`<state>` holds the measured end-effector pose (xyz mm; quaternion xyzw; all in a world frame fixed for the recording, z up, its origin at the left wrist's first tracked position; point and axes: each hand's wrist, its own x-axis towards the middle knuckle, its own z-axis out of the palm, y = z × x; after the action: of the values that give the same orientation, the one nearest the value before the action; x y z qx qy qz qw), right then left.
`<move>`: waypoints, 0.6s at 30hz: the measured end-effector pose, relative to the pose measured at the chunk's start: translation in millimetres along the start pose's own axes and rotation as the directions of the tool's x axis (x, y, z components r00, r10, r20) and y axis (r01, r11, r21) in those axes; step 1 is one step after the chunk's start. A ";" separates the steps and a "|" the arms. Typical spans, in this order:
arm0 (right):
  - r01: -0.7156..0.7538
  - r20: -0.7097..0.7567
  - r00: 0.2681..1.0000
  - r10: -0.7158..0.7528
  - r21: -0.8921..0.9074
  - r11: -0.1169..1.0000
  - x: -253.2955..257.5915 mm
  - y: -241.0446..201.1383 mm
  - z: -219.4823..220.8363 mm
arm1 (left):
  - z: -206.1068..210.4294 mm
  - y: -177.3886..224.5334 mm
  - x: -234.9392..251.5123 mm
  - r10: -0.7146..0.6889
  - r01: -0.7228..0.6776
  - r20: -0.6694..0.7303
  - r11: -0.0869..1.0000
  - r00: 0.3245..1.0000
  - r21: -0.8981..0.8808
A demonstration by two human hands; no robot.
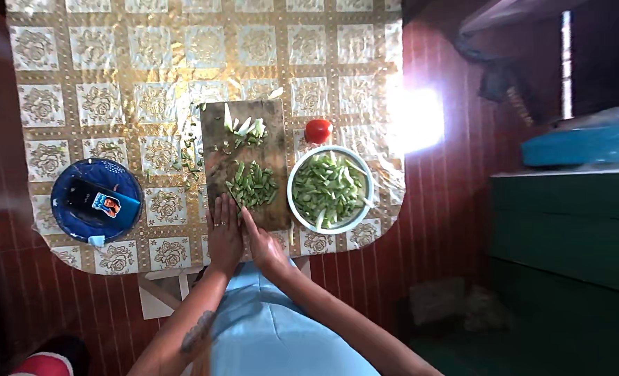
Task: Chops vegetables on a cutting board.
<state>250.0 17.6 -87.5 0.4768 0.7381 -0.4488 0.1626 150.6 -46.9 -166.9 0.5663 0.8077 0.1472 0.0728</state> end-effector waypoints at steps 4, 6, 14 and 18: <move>0.056 -0.016 0.998 -0.055 0.054 0.997 8.8 0.5 -10.5 | 1.0 0.5 -2.3 0.001 -0.001 -0.022 1.000 1.000 -0.012; 0.123 -0.088 0.990 -0.115 0.100 0.987 12.2 -1.0 -16.5 | -0.1 -2.4 -2.8 -0.001 0.001 -0.011 0.998 1.000 -0.070; 0.114 -0.126 0.986 -0.110 0.027 0.993 -26.7 3.4 0.0 | -16.0 -18.7 -6.1 0.006 0.007 0.054 0.974 0.999 -0.226; 0.007 0.016 1.000 -0.006 -0.025 1.000 -21.6 0.7 1.6 | -6.6 -16.7 -5.5 0.029 -0.021 0.043 0.984 0.999 -0.177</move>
<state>260.9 4.4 -74.2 0.4688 0.7439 -0.4437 0.1730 135.7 -58.3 -166.3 0.5707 0.7825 0.2064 0.1392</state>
